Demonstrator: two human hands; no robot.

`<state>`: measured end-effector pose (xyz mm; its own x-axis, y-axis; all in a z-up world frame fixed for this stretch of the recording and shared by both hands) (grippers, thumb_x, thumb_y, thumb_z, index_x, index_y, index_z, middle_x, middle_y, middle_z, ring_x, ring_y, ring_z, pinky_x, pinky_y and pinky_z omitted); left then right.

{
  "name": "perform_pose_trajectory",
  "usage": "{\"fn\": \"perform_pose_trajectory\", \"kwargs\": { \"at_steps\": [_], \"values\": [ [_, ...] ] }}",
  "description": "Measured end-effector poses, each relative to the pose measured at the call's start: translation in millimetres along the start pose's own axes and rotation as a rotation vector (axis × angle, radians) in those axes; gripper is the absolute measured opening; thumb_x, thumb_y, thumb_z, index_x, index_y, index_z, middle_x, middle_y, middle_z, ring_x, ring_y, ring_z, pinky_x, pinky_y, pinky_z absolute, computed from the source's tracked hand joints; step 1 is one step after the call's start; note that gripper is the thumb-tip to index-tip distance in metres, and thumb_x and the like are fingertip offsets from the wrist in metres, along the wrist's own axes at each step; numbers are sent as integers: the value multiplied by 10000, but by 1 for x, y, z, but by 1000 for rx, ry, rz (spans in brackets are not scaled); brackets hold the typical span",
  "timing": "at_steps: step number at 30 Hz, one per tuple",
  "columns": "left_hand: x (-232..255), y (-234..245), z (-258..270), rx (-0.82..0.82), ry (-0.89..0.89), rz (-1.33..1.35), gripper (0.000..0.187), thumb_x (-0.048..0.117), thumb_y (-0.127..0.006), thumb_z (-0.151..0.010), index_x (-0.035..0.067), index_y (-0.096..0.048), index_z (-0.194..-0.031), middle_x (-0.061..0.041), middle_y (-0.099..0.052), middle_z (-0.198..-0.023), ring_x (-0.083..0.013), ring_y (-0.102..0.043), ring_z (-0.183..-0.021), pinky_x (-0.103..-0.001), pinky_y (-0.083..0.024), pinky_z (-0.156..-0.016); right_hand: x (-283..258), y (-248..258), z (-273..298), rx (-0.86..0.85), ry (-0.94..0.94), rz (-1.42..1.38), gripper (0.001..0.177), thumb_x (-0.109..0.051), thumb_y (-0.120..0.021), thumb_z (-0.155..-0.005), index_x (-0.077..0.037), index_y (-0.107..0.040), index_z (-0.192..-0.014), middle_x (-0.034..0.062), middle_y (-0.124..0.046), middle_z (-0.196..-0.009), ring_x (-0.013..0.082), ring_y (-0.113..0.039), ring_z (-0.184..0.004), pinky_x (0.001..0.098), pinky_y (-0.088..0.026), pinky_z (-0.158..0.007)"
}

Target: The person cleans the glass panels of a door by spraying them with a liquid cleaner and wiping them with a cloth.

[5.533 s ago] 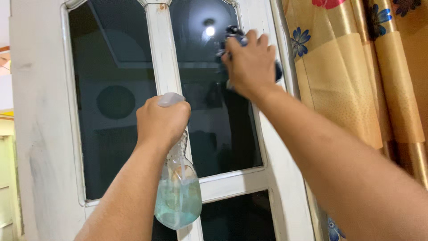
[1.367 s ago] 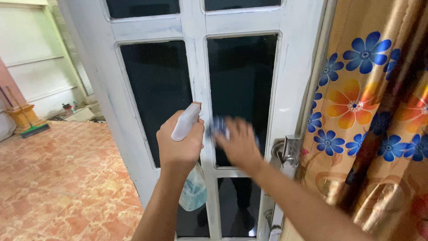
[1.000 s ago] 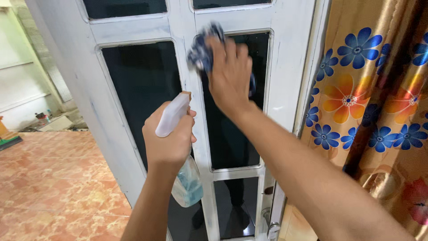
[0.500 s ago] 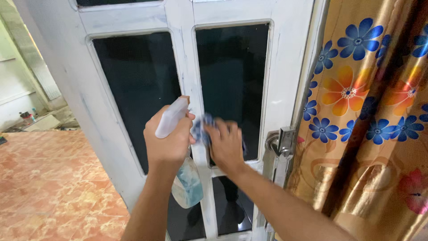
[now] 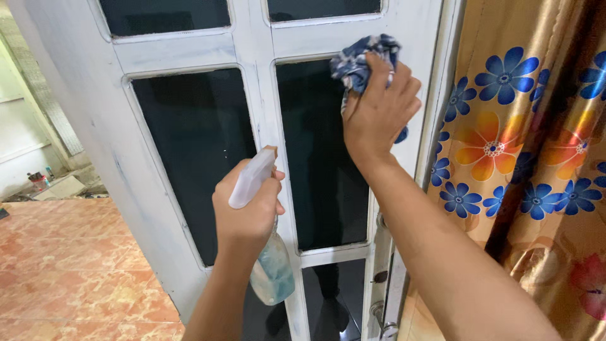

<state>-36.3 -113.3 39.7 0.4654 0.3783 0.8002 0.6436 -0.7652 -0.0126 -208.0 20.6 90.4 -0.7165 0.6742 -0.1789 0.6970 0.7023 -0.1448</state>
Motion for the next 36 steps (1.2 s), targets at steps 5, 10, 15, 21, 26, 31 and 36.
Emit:
{"fn": "perform_pose_trajectory", "kwargs": {
  "at_steps": [5, 10, 15, 21, 26, 31, 36],
  "values": [
    [1, 3, -1, 20, -9, 36, 342, 57, -600, -853, -8, -730, -1163, -59, -725, -865, -69, -599, -536, -235, -499, -494, -41, -32, 4, -164, -161, -95, 544, -30, -671, -861, -168, -568, -1376, 142, -525, -1350, 364, -491, -1172, 505, -399, -952],
    [4, -10, -5, 38, 68, 2, 298, 56, -616, -831, 1, -748, -1092, -44, -744, -847, -79, -600, -508, -245, -495, -484, -71, -19, 13, -157, 166, -236, 608, -104, -728, -799, -159, -555, -1380, 138, -514, -1339, 372, -479, -1180, 517, -371, -923],
    [-1, -6, 4, 10, -1, 41, 262, 51, -610, -847, -6, -745, -1064, -47, -720, -833, -73, -595, -520, -243, -503, -501, 7, 0, 1, -69, 69, -69, 600, -87, -734, -839, -157, -557, -1408, 167, -497, -1333, 391, -458, -1207, 537, -340, -965],
    [-33, -3, 17, 33, 24, 10, 203, 63, -609, -858, -6, -729, -1006, -56, -715, -816, -73, -604, -509, -251, -490, -494, 15, 5, 46, -151, 145, -138, 543, -77, -743, -905, -128, -537, -1405, 212, -450, -1431, 424, -445, -1275, 550, -345, -1032],
    [-54, -7, 26, 51, 105, 50, 190, 51, -594, -840, -24, -729, -950, -77, -696, -800, -96, -606, -515, -263, -493, -505, 22, 40, 197, -507, 139, -144, 520, -141, -777, -773, -79, -606, -1260, 290, -440, -1381, 474, -436, -1208, 610, -332, -988],
    [-47, -9, 36, 40, 84, 31, 243, 48, -586, -816, 2, -730, -1006, -64, -725, -830, -93, -610, -507, -252, -493, -495, 30, 52, 259, -719, 68, -129, 572, -29, -711, -746, -95, -570, -1297, 276, -447, -1363, 486, -432, -1232, 614, -333, -1004],
    [-34, -4, 35, 20, 57, 24, 244, 44, -596, -853, -25, -721, -1051, -66, -728, -861, -82, -611, -527, -245, -490, -491, 9, 12, 123, -347, 174, -297, 557, -47, -729, -888, -81, -522, -1403, 291, -439, -1434, 490, -447, -1285, 594, -343, -1076]
  ]
}}
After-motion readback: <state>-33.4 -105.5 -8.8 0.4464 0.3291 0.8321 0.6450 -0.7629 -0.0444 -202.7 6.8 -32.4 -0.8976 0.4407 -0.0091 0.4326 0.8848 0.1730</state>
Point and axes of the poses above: each hand's wrist, its own z-axis away from the middle knuckle, its own y-axis out of the back of the hand, x = y × z, the point moved 5 cm from there along -z, towards the middle knuckle
